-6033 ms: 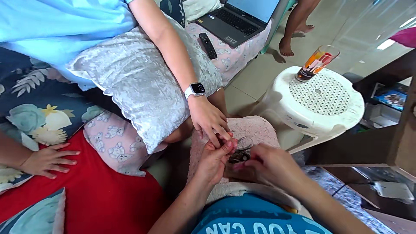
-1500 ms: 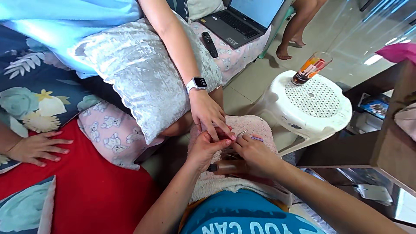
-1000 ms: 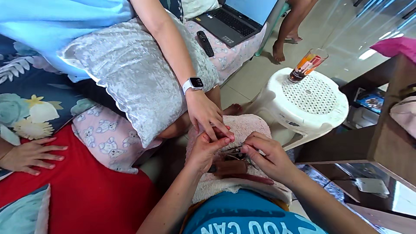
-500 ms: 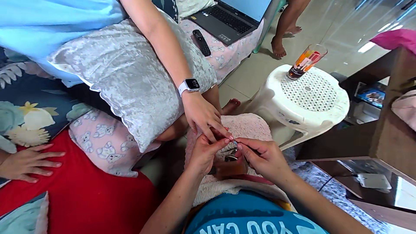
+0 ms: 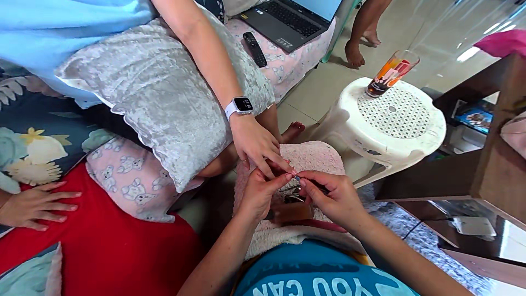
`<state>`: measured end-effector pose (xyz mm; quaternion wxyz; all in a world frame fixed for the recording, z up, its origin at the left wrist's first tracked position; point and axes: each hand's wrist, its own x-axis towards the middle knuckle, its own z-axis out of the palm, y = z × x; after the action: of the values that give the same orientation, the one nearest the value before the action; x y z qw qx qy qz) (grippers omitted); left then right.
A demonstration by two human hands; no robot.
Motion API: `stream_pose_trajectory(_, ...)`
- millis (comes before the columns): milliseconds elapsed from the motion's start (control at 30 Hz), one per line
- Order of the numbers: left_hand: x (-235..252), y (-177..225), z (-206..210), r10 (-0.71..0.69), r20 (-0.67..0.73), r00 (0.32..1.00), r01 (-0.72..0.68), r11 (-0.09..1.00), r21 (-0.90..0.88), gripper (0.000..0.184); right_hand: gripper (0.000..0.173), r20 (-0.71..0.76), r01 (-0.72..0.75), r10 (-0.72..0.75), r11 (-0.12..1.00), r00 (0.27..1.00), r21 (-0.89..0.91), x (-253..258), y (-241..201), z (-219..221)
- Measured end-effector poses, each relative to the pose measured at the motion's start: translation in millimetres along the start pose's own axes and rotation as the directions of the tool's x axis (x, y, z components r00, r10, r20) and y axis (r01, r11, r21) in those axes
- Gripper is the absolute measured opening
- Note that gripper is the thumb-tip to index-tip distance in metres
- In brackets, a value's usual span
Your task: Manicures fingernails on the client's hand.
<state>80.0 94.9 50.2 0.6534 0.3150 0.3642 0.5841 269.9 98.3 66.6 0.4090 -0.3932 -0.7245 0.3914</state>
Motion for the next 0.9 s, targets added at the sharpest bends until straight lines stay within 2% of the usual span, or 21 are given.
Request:
stream_pose_trajectory(200, -0.3, -0.1, 0.9, -0.001, -0.001, 1.000, 0.001, 1.000, 0.004, 0.024, 0.024, -0.021, 0.024, -0.025, 1.000, 0.999, -0.009, -2.2, 2.9, 2.0)
stream_pose_trajectory(400, 0.3, -0.7, 1.3, 0.004, 0.004, 1.000, -0.004, 1.000, 0.007, 0.024, 0.024, -0.011, -0.025, 0.026, 0.998, 1.000, 0.059, -3.0, -2.0, 0.9)
stream_pose_trajectory(733, 1.0, -0.9, 4.8, 0.005, -0.036, 0.999, -0.005, 1.000, 0.005, 0.024, 0.024, -0.077, -0.038, 0.039, 0.999, 0.996, 0.013, -4.8, -0.3, 9.5)
stream_pose_trajectory(900, 0.9, -1.8, 3.4, 0.005, -0.026, 1.000, -0.005, 1.000, -0.012, 0.025, 0.024, -0.075, -0.054, 0.059, 0.997, 0.995, 0.063, -5.2, -4.8, 7.7)
